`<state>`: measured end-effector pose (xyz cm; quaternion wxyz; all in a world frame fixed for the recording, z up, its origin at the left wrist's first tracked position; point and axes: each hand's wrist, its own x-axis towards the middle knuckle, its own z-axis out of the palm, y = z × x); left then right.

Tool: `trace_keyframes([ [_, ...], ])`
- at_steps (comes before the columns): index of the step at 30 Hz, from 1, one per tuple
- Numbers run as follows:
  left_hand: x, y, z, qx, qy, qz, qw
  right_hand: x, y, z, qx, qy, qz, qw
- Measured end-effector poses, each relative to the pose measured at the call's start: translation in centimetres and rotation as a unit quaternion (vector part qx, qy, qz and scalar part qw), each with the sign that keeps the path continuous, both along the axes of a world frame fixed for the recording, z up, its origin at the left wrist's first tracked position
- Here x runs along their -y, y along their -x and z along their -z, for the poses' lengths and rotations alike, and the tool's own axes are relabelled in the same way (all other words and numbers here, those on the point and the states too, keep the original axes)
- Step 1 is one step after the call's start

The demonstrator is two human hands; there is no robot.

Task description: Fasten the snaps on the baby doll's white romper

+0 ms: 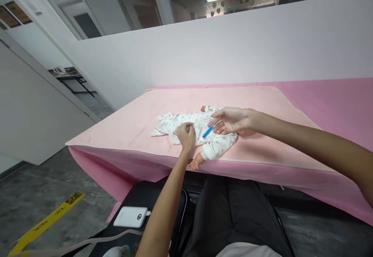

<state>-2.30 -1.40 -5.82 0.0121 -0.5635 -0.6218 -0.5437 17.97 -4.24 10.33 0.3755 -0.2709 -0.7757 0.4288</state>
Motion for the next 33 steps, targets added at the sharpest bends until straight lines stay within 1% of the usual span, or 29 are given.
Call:
trace_keyframes([
  [1,0.0,0.0,0.1,-0.001,0.001,-0.001,1.0,0.5,-0.2,-0.8,-0.046,0.045,-0.003,0.998],
  [2,-0.1,0.1,0.2,-0.001,0.001,-0.002,1.0,1.1,-0.5,-1.5,-0.117,0.06,0.011,0.991],
  [3,-0.1,0.1,0.3,-0.001,-0.001,-0.002,1.0,1.7,-0.7,-1.7,-0.185,0.03,0.038,0.982],
  [4,-0.1,0.2,0.3,-0.001,-0.005,-0.001,1.0,2.2,-0.9,-1.6,-0.245,0.009,0.065,0.967],
  [5,-0.2,0.2,0.4,0.0,-0.009,0.002,1.0,2.7,-1.1,-1.1,-0.235,0.019,0.075,0.969],
  [6,-0.2,0.2,0.4,0.002,-0.013,0.005,1.0,3.1,-1.4,-0.2,-0.142,0.067,0.044,0.987],
  [7,-0.2,0.2,0.4,0.004,-0.016,0.007,1.0,3.5,-1.8,1.0,-0.017,0.134,-0.003,0.991],
  [8,-0.2,0.2,0.4,0.006,-0.017,0.008,1.0,3.7,-2.3,2.4,0.05,0.181,-0.008,0.982],
  [9,-0.2,0.2,0.4,0.007,-0.017,0.009,1.0,4.0,-3.0,3.8,0.065,0.209,0.009,0.976],
  [10,-0.2,0.1,0.4,0.009,-0.017,0.008,1.0,4.2,-3.8,5.3,0.04,0.22,0.041,0.974],
  [12,-0.3,0.1,0.3,0.012,-0.017,0.008,1.0,4.7,-5.6,8.0,-0.024,0.217,0.109,0.97],
  [15,-0.3,0.2,0.4,0.027,-0.024,0.015,0.999,5.1,-8.2,11.6,-0.067,0.213,0.187,0.957],
  [17,-0.3,0.4,0.5,0.045,-0.045,0.008,0.998,5.1,-9.5,13.4,-0.076,0.226,0.22,0.946],
  [20,-0.5,0.5,0.1,0.038,-0.111,-0.02,0.993,4.6,-10.8,15.2,-0.062,0.245,0.227,0.94],
  [23,-1.1,-0.3,-1.4,-0.039,-0.197,-0.019,0.979,4.3,-11.8,15.7,-0.033,0.247,0.222,0.943],
  [24,-1.4,-0.8,-2.1,-0.068,-0.228,-0.002,0.971,4.2,-12.1,15.8,-0.015,0.235,0.233,0.943],
  [25,-1.7,-1.4,-2.9,-0.102,-0.251,0.03,0.962,4.3,-12.4,15.8,0.009,0.211,0.251,0.945],
  [26,-2.0,-2.2,-3.6,-0.142,-0.264,0.069,0.952,4.3,-12.7,15.8,0.039,0.173,0.273,0.945],
  [28,-2.6,-3.9,-4.7,-0.234,-0.257,0.155,0.925,4.5,-13.4,15.9,0.111,0.061,0.317,0.94],
  [29,-2.8,-4.8,-5.0,-0.284,-0.245,0.197,0.906,4.6,-13.7,16.1,0.148,-0.006,0.334,0.931],
  [31,-3.2,-6.3,-5.0,-0.371,-0.21,0.262,0.866,4.8,-14.4,16.6,0.215,-0.134,0.352,0.901],
  [32,-3.3,-6.8,-4.7,-0.4,-0.195,0.278,0.851,4.9,-14.8,16.8,0.244,-0.192,0.356,0.881],
  [33,-3.4,-7.2,-4.4,-0.418,-0.182,0.282,0.844,4.9,-15.0,17.1,0.269,-0.244,0.356,0.861],
])
